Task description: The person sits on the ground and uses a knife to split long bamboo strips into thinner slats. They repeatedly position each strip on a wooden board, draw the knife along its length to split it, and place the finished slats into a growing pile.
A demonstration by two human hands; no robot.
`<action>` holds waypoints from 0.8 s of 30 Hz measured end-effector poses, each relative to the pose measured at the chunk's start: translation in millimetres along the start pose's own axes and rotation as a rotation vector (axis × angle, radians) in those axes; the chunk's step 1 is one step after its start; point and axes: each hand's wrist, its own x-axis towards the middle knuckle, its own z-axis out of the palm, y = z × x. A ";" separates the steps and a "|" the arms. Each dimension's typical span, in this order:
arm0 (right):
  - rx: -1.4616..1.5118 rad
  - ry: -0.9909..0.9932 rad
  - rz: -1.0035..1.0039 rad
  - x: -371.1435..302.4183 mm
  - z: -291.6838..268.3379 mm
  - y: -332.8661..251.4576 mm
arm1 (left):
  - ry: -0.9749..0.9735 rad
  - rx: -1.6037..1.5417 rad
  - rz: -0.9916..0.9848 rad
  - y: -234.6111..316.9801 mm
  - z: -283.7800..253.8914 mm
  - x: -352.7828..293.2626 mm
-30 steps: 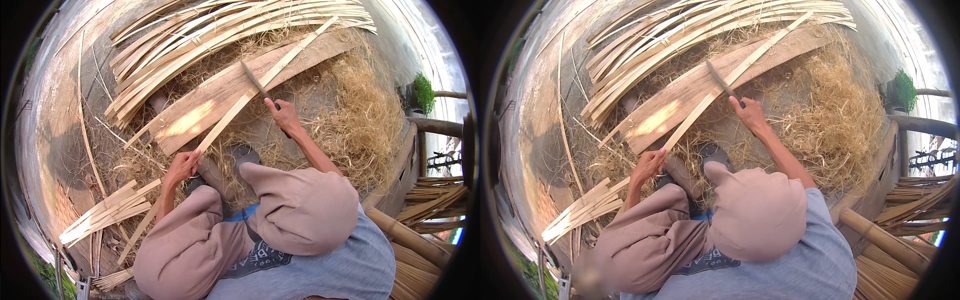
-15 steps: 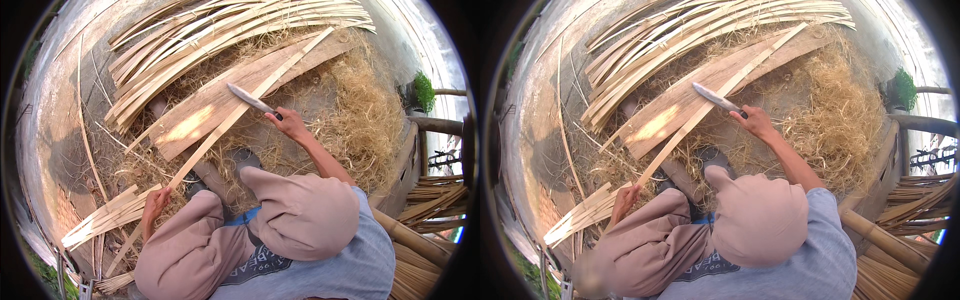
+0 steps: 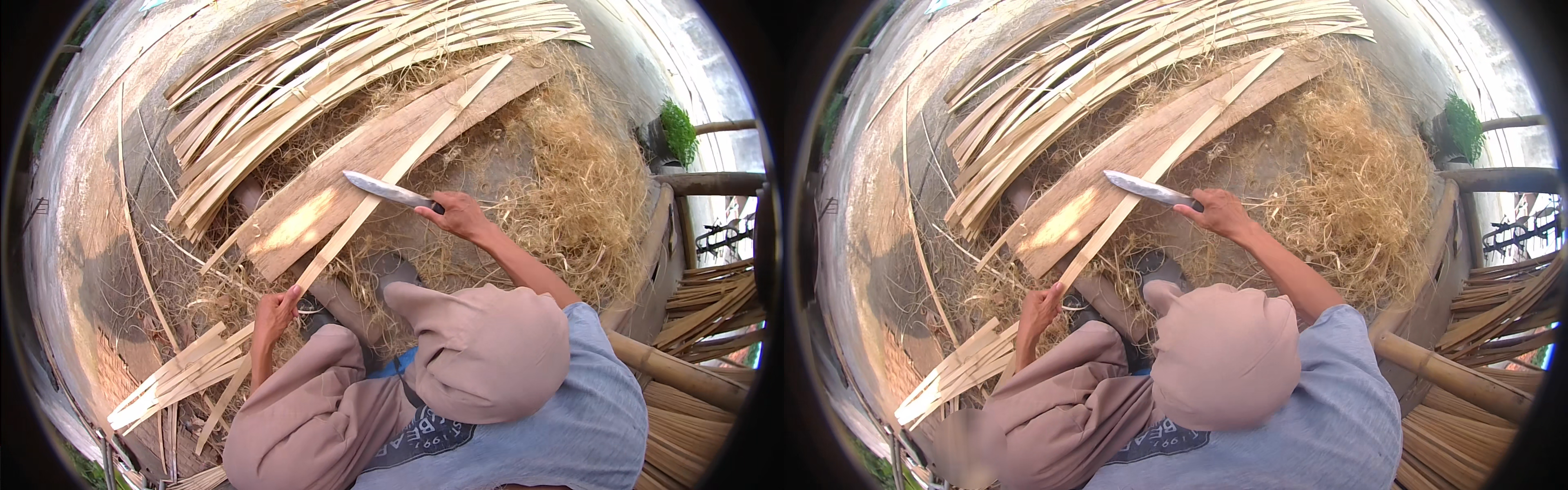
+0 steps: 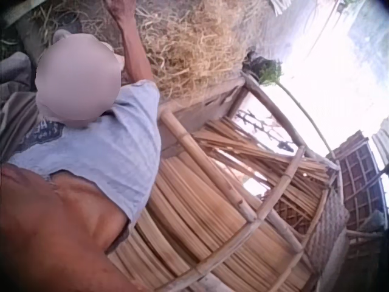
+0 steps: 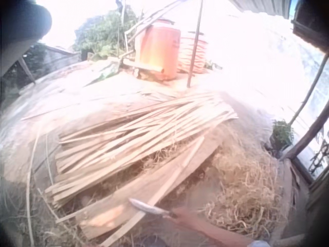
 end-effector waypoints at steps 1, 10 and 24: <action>0.021 -0.044 0.157 8.8 -18.9 22.3 | 0.004 0.001 -0.041 -12.6 -11.9 -11.3; -0.045 -0.037 0.245 27.4 -32.2 45.0 | 0.072 0.035 -0.086 -32.7 -51.5 -53.2; 0.077 0.176 0.664 63.7 -92.2 150.9 | 0.027 -0.003 -0.171 -112.7 -100.4 -96.5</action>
